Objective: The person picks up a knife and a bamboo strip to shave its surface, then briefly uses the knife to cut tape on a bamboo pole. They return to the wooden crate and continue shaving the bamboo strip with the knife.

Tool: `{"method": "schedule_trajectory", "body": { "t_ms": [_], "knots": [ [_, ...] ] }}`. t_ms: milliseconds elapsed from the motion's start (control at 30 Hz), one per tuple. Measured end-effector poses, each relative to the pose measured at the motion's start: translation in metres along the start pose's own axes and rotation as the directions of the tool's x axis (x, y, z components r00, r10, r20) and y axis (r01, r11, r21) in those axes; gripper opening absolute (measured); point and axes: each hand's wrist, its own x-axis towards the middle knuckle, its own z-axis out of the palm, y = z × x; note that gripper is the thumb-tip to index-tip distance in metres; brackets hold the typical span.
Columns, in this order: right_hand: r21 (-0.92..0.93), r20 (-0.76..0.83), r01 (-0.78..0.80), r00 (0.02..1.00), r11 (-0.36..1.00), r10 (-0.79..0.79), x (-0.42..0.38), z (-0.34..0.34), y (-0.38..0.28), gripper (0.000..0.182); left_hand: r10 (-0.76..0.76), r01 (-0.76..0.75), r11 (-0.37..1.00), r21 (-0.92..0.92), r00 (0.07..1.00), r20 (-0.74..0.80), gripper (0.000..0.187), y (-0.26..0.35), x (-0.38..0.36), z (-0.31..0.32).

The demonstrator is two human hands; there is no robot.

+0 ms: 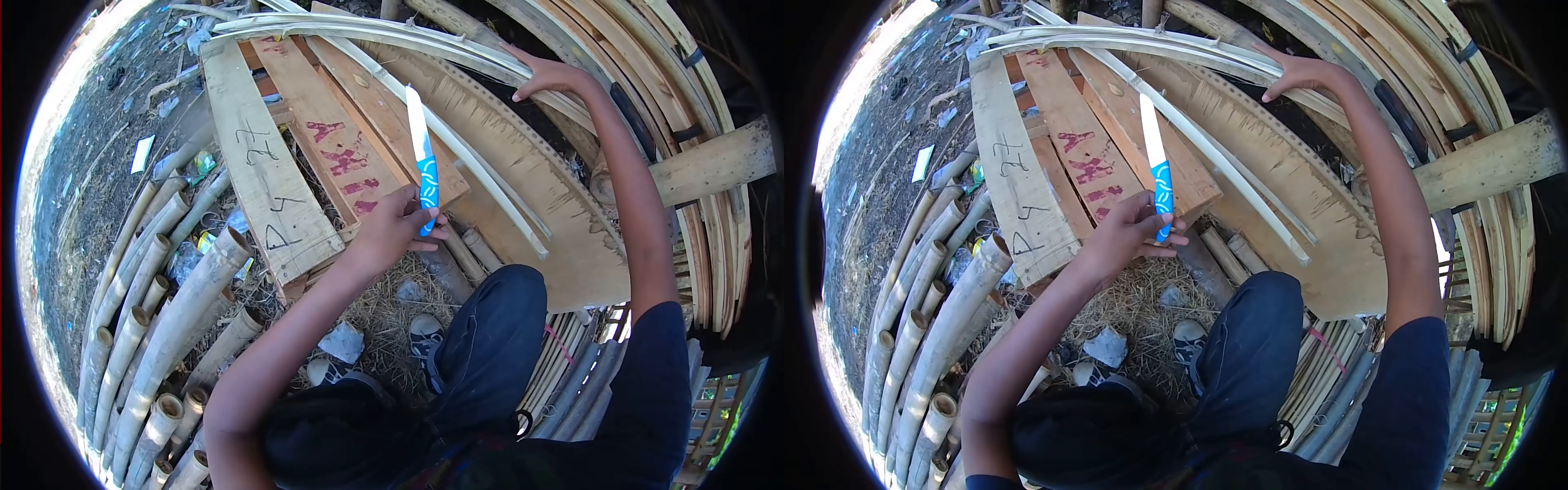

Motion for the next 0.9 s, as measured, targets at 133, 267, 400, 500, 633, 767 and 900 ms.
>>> {"method": "schedule_trajectory", "body": {
  "t_ms": [133,267,400,500,633,767,900],
  "knots": [
    [-0.027,-0.018,0.033,0.999,0.999,-0.033,0.015,0.0,0.025,0.123,-0.027,0.027,0.999,0.019,1.0,0.001,0.018,-0.001,-0.003,0.002],
    [0.043,0.039,0.014,0.999,0.999,-0.015,0.017,-0.009,0.026,0.121,-0.01,0.008,0.999,0.033,0.999,0.05,0.018,-0.004,-0.003,0.002],
    [0.104,0.099,-0.05,0.994,0.993,0.039,0.015,-0.015,0.022,0.12,0.002,-0.004,1.0,0.031,0.998,0.066,0.02,-0.005,-0.001,0.003],
    [0.169,0.1,-0.035,0.995,0.985,0.019,0.017,-0.016,0.024,0.12,-0.008,0.007,1.0,0.016,0.998,0.061,0.023,-0.004,0.001,0.003],
    [0.241,0.152,-0.059,0.988,0.969,0.022,0.013,-0.023,0.009,0.12,-0.016,0.016,1.0,-0.013,0.999,0.041,0.025,-0.004,0.007,0.001],
    [0.278,0.182,-0.052,0.983,0.959,0.0,0.009,-0.019,-0.001,0.118,-0.016,0.016,1.0,-0.014,0.999,0.031,0.024,-0.005,0.013,0.001],
    [0.316,0.161,-0.032,0.987,0.948,-0.021,0.01,-0.016,-0.001,0.117,-0.025,0.024,1.0,0.012,0.999,0.041,0.022,-0.006,0.017,0.004]
  ]
}}
